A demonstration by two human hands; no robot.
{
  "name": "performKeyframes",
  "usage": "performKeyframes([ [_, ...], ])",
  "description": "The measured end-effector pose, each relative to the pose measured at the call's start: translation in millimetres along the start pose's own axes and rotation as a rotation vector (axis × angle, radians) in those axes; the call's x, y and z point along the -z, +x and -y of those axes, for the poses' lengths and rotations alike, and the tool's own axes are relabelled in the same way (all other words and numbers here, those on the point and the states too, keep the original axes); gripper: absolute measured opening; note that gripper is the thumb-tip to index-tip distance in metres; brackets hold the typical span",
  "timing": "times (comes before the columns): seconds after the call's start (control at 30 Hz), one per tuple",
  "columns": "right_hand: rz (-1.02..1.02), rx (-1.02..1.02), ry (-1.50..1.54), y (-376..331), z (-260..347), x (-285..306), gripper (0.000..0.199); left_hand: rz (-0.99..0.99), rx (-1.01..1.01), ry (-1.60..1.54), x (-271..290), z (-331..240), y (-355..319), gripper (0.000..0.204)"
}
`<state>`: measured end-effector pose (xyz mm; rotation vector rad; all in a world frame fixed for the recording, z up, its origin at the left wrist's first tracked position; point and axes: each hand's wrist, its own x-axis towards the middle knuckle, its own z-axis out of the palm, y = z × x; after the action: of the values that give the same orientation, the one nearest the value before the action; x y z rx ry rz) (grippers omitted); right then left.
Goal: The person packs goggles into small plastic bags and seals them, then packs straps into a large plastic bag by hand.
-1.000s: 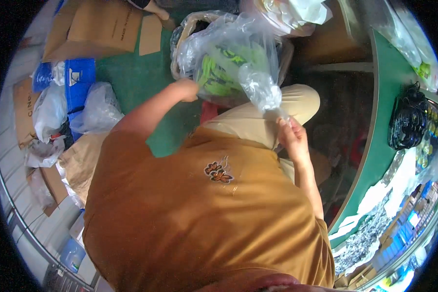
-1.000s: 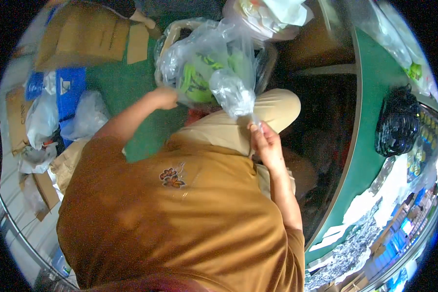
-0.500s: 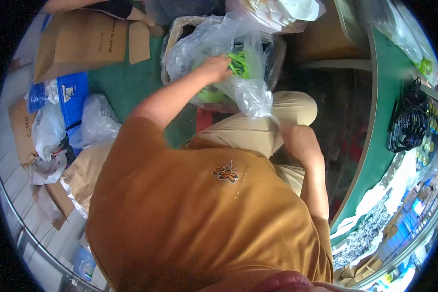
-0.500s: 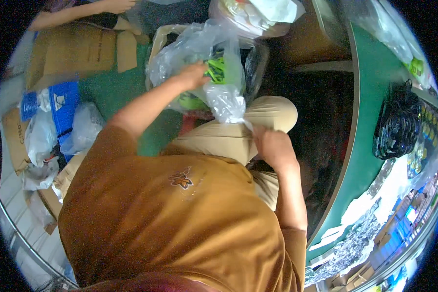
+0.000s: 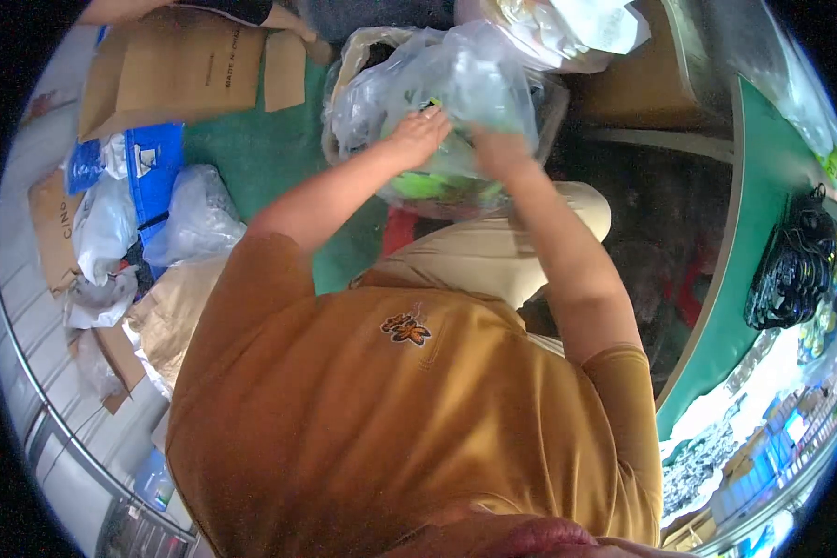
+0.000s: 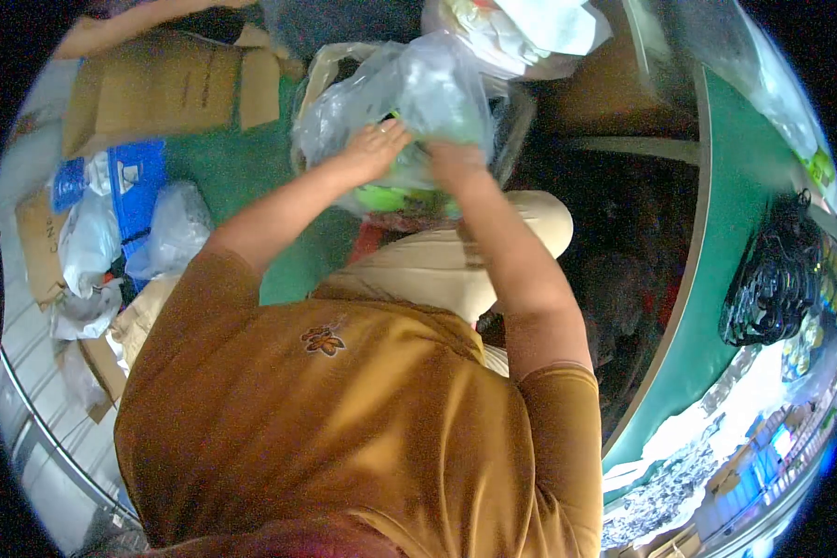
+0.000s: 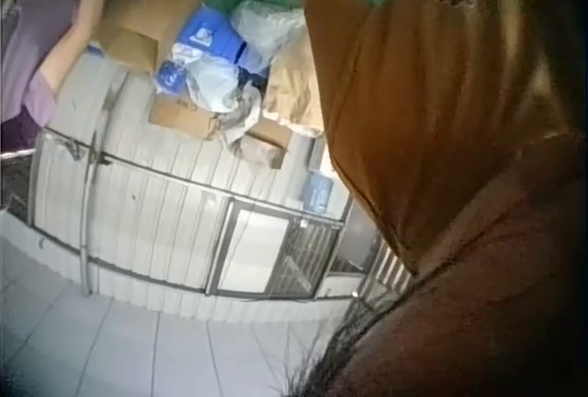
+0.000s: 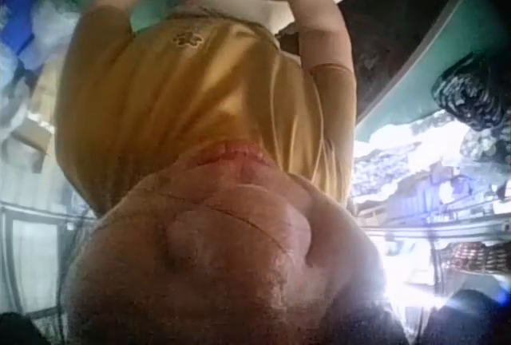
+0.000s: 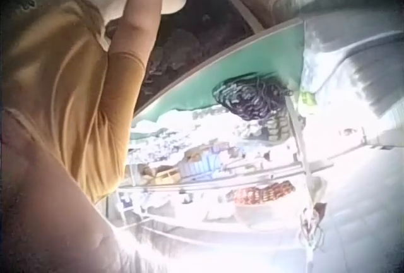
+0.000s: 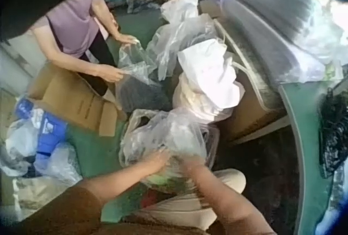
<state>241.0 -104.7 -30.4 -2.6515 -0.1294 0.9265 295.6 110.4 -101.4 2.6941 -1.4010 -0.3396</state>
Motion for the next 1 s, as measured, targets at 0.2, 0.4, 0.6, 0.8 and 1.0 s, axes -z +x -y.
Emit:
performKeyframes([
  [0.2,0.179,-0.121,-0.112,21,-57,-40,0.029,0.312,0.269,-0.183,3,1,16,0.061],
  [0.4,-0.548,0.587,-0.094,25,-7,-26,0.034,0.405,-0.07,-0.029,9,-2,-6,0.022],
  [0.6,-0.018,-0.053,-0.068,49,-53,-59,0.04,0.414,0.006,-0.143,23,-8,-44,0.017],
  [0.8,0.308,0.063,-0.2,12,-24,-30,0.027,0.562,0.021,-0.268,25,-64,-115,0.024],
  [1.0,0.064,0.248,-0.061,-18,25,-25,0.027,0.693,0.195,-0.31,102,-55,-151,0.031],
])
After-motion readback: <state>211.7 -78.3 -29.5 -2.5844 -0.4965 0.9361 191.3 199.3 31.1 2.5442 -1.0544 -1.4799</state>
